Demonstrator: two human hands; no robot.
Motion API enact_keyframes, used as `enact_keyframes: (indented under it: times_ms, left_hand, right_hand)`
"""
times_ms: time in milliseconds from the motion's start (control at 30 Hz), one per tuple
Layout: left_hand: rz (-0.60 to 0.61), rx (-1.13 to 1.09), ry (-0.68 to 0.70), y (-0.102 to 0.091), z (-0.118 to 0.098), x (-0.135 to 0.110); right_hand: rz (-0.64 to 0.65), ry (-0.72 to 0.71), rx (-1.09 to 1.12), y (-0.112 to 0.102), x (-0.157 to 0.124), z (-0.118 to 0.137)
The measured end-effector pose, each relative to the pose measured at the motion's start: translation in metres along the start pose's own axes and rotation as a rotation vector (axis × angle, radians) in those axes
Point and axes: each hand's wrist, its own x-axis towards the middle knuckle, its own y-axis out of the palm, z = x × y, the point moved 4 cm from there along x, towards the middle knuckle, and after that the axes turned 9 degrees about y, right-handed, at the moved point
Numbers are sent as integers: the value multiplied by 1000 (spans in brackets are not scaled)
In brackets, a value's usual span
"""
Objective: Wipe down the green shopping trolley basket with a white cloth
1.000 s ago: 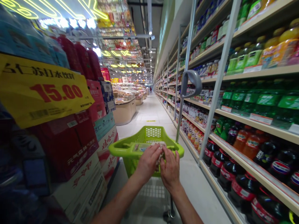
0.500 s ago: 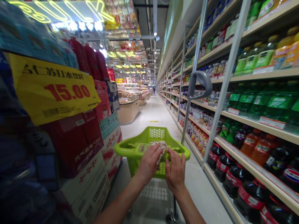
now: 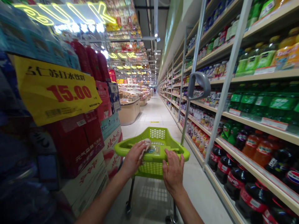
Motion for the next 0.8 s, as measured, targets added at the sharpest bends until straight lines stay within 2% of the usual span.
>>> enact_keyframes:
  times_ms: [67, 133, 233, 300, 367, 467, 533, 600, 667, 733, 800]
  left_hand:
    - [11, 23, -36, -1, 7, 5]
    - [33, 85, -150, -10, 27, 5]
    - [154, 173, -282, -28, 54, 1]
    - [223, 201, -298, -34, 55, 0]
    - [210, 214, -270, -35, 42, 0]
    - [117, 221, -204, -25, 9, -1]
    - [71, 205, -175, -14, -16, -2]
    - [46, 169, -141, -2, -42, 0]
    - [33, 122, -94, 8, -67, 4]
    - [24, 65, -35, 13, -88, 7]
    - [12, -4, 25, 14, -100, 7]
  right_hand:
    - [12, -15, 0, 0, 0, 0]
    - [20, -25, 2, 0, 0, -1]
    - [21, -44, -27, 5, -2, -1]
    - [13, -65, -76, 9, -2, -5]
    - [11, -84, -118, 12, 0, -17]
    - [40, -86, -135, 11, 8, -48]
    - [66, -35, -143, 7, 16, -70]
    - [91, 42, -149, 0, 22, -80]
    - [148, 56, -119, -5, 23, -70]
    - [247, -18, -38, -8, 20, -45]
    - [311, -71, 49, -12, 13, -21]
